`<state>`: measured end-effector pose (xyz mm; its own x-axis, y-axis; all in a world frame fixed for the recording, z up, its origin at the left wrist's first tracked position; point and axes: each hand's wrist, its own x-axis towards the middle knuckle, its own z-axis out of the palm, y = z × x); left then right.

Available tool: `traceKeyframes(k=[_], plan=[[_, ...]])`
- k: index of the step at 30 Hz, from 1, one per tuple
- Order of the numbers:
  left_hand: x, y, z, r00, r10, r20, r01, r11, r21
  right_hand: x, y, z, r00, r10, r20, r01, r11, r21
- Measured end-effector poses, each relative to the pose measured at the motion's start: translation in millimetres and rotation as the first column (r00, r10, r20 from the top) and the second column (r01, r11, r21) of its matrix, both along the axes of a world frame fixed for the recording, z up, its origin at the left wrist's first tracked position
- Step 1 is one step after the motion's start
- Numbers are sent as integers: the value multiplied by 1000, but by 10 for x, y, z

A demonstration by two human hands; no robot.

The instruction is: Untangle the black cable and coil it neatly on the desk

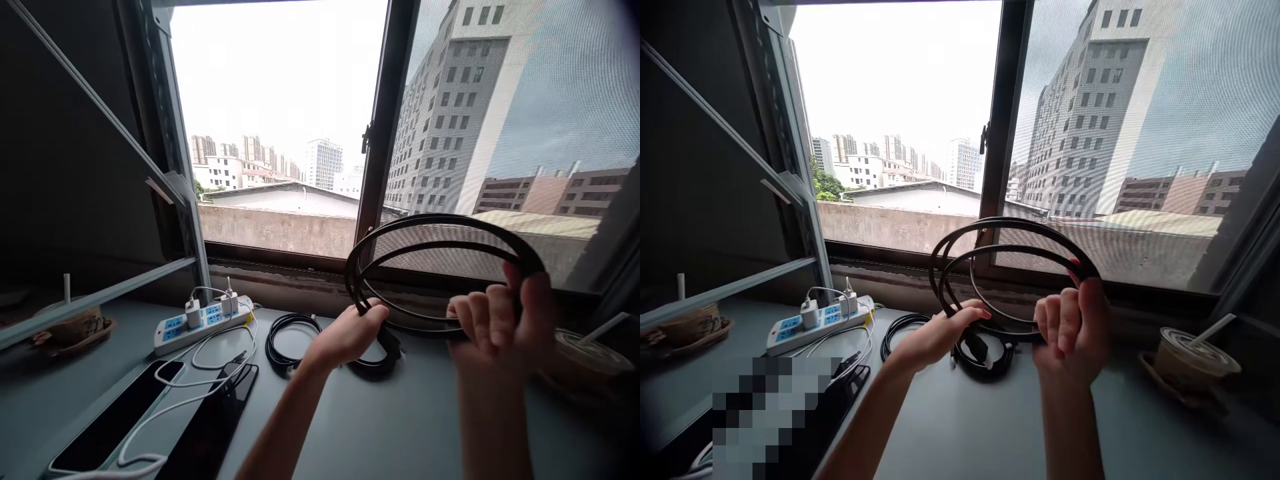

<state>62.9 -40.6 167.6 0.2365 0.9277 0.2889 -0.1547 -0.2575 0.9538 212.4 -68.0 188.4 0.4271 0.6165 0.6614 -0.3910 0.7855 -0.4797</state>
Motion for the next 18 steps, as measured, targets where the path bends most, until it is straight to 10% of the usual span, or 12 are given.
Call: traceKeyframes(k=[13, 18], plan=[[64, 146, 70, 931, 77, 356, -147, 974, 174, -170, 483, -89, 972, 231, -54, -237, 946, -223], [-64, 157, 109, 920, 113, 377, -203, 956, 211, -122, 479, -107, 987, 67, 148, -31, 972, -235]])
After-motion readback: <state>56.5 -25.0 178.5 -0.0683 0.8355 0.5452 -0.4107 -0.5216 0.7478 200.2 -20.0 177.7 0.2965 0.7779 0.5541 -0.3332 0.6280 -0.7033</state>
